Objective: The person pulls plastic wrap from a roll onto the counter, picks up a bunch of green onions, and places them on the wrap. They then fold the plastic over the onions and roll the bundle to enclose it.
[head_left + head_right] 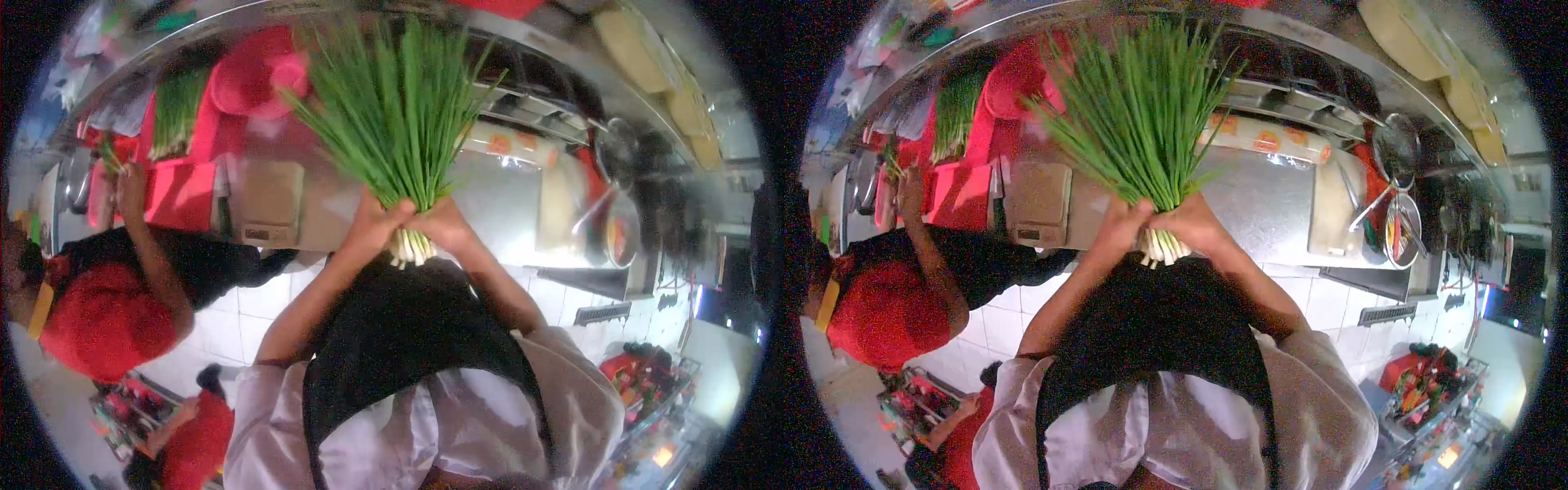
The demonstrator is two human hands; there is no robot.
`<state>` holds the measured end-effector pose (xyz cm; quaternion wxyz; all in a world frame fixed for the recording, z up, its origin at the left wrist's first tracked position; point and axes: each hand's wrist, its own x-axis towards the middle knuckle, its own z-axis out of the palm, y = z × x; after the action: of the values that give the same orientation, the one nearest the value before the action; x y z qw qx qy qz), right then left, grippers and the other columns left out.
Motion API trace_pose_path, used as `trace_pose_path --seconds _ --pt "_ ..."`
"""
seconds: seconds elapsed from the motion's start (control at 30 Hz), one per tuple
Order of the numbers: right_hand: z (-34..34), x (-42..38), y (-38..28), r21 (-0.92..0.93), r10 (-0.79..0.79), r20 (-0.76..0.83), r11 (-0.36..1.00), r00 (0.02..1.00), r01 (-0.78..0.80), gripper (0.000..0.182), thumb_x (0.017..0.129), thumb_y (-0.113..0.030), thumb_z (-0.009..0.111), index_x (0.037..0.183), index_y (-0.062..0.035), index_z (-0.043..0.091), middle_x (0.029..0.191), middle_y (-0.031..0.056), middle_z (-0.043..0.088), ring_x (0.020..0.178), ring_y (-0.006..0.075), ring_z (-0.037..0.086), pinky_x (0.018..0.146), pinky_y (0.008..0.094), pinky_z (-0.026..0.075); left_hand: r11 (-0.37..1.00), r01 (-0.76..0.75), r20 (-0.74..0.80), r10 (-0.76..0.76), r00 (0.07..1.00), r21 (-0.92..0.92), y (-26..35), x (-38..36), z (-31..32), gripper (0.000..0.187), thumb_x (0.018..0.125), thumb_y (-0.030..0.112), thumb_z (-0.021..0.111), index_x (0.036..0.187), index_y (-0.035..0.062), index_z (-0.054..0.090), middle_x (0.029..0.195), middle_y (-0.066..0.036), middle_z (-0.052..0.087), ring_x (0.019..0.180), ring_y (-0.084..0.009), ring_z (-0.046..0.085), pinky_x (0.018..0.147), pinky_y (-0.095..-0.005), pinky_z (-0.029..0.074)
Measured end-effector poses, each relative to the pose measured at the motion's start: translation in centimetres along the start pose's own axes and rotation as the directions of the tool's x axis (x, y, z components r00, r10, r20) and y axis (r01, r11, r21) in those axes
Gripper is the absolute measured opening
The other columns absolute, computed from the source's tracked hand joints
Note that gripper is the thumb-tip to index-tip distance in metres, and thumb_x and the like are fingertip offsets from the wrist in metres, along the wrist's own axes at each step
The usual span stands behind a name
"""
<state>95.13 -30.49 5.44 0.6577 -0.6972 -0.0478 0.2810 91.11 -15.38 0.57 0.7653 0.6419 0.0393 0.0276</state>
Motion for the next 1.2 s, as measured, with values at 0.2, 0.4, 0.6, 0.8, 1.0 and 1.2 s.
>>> trace_pose_path --seconds 0.2,0.4,0.6,0.8,1.0,1.2 --pt "-2.0 -2.0 3.7 -0.463 -0.175 -0.043 0.876 0.984 0.136 0.079 0.064 -0.026 0.082 0.132 0.0028 0.056 0.107 0.0252 0.073 0.1 0.0387 0.072 0.091 0.0421 0.056 1.0 0.0 0.003 0.0 1.0 -0.018 -7.4 0.2 -0.4 0.054 0.106 0.036 0.055 0.142 -0.0033 0.045 0.139 -0.015 0.056 0.132 -0.0272 0.05 0.115 -0.0413 0.038" --pt "-3.3 -4.1 4.8 -0.524 -0.057 -0.144 0.851 0.988 -0.027 0.081 0.064 -0.024 0.085 0.133 0.0049 0.053 0.11 0.0249 0.073 0.1 0.0419 0.071 0.091 0.0442 0.057 0.729 0.142 0.04 -0.155 0.987 -0.67 -2.7 0.6 2.7 0.071 0.106 0.063 0.034 0.151 0.0093 0.041 0.148 -0.008 0.051 0.134 -0.0262 0.05 0.114 -0.0434 0.039" --pt "-2.4 -4.6 5.9 0.247 0.051 -0.164 0.969 0.985 -0.009 0.064 0.072 0.003 0.082 0.131 0.0026 0.057 0.12 0.0144 0.069 0.103 0.0268 0.07 0.09 0.0414 0.058 0.834 0.22 0.107 -0.192 0.976 -0.506 -2.3 2.4 0.1 0.107 0.091 0.088 0.025 0.161 0.0078 0.021 0.164 -0.013 0.03 0.149 -0.0311 0.033 0.124 -0.0442 0.021" --pt "-1.1 -5.8 6.6 0.777 0.049 -0.155 0.622 0.987 0.091 0.052 0.09 -0.033 0.062 0.129 -0.0001 0.058 0.116 0.021 0.068 0.101 0.0353 0.07 0.088 0.0488 0.061 0.968 0.168 0.112 -0.149 0.983 -0.187 -7.8 -1.0 -4.4 0.08 0.1 0.071 0.038 0.147 0.0067 0.046 0.134 -0.013 0.06 0.124 -0.0236 0.057 0.108 -0.0392 0.039" --pt "-2.0 -6.4 8.3 0.861 -0.107 -0.285 0.408 0.952 0.304 0.069 0.09 -0.038 0.063 0.147 -0.0044 0.043 0.109 0.0085 0.066 0.099 0.0305 0.067 0.078 0.0445 0.06 0.816 0.024 0.06 -0.072 0.996 0.578 -11.6 -4.3 -9.5 0.042 0.098 0.035 0.064 0.129 0.0059 0.061 0.118 -0.013 0.068 0.112 -0.0278 0.064 0.098 -0.0435 0.049" --pt "-0.4 -7.1 8.6 0.849 -0.096 -0.327 0.406 0.94 0.337 0.07 0.086 -0.032 0.068 0.144 -0.0007 0.045 0.107 0.0086 0.064 0.102 0.025 0.063 0.1 0.0465 0.052 0.216 -0.37 0.242 0.454 0.857 0.904 -20.2 7.7 -9.4 0.033 0.096 0.031 0.06 0.12 0.0087 0.067 0.116 -0.016 0.068 0.111 -0.0365 0.063 0.098 -0.0524 0.048"
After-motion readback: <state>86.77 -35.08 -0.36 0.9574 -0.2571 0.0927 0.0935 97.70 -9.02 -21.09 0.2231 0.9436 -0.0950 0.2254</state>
